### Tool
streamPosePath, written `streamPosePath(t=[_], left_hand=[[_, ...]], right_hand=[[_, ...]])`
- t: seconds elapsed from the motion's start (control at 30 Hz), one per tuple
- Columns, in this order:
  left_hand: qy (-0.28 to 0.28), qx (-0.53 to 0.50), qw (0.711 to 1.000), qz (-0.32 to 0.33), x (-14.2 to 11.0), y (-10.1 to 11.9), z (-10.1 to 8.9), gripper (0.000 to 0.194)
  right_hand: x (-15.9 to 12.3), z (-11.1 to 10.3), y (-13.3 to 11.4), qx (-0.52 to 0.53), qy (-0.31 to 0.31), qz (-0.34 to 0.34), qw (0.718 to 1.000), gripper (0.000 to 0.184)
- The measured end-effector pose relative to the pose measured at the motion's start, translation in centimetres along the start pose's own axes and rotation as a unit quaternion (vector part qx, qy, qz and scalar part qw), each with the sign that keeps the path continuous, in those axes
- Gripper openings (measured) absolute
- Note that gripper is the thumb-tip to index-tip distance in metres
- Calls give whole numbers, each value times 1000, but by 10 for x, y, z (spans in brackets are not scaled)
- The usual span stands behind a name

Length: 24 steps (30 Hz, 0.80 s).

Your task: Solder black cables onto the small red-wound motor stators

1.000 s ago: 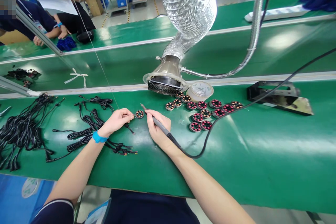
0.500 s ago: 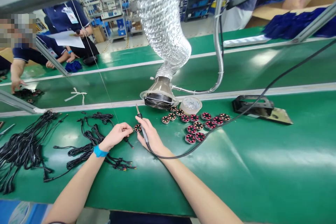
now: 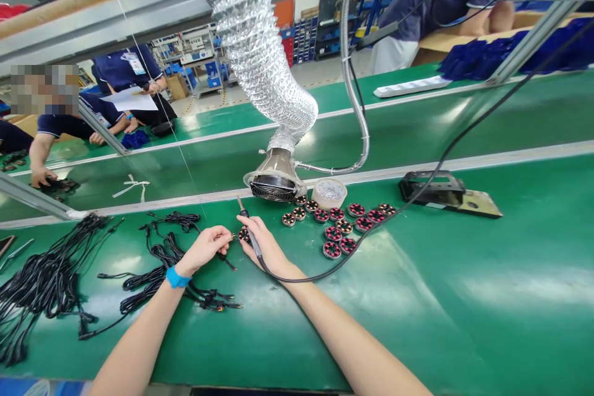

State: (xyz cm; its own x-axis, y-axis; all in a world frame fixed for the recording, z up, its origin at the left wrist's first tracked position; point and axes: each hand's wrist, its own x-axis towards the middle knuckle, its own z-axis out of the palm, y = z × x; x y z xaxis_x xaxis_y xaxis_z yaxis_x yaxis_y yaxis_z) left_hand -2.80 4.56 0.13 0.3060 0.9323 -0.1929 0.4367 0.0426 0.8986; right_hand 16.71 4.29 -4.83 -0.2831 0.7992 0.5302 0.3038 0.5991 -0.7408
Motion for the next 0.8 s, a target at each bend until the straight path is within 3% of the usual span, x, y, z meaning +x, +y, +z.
streamPosePath(t=[0.17,0.47,0.63,0.8], left_hand=[[10,36,998,49,-1,-3,-4,27],[25,-60,998,11,4,-3,-6,31],[67,-22,997,14,6,-2,5,29],[73,12,997,18,6,-4,7,32]], right_hand=[[1,-3,1,6,-4,4,1000,58],[0,-2,1,8,-7,5,1000,57],[0,-3,1,17,-7,-2,1000,58],[0,-4,0,13,-6,-5,1000,56]])
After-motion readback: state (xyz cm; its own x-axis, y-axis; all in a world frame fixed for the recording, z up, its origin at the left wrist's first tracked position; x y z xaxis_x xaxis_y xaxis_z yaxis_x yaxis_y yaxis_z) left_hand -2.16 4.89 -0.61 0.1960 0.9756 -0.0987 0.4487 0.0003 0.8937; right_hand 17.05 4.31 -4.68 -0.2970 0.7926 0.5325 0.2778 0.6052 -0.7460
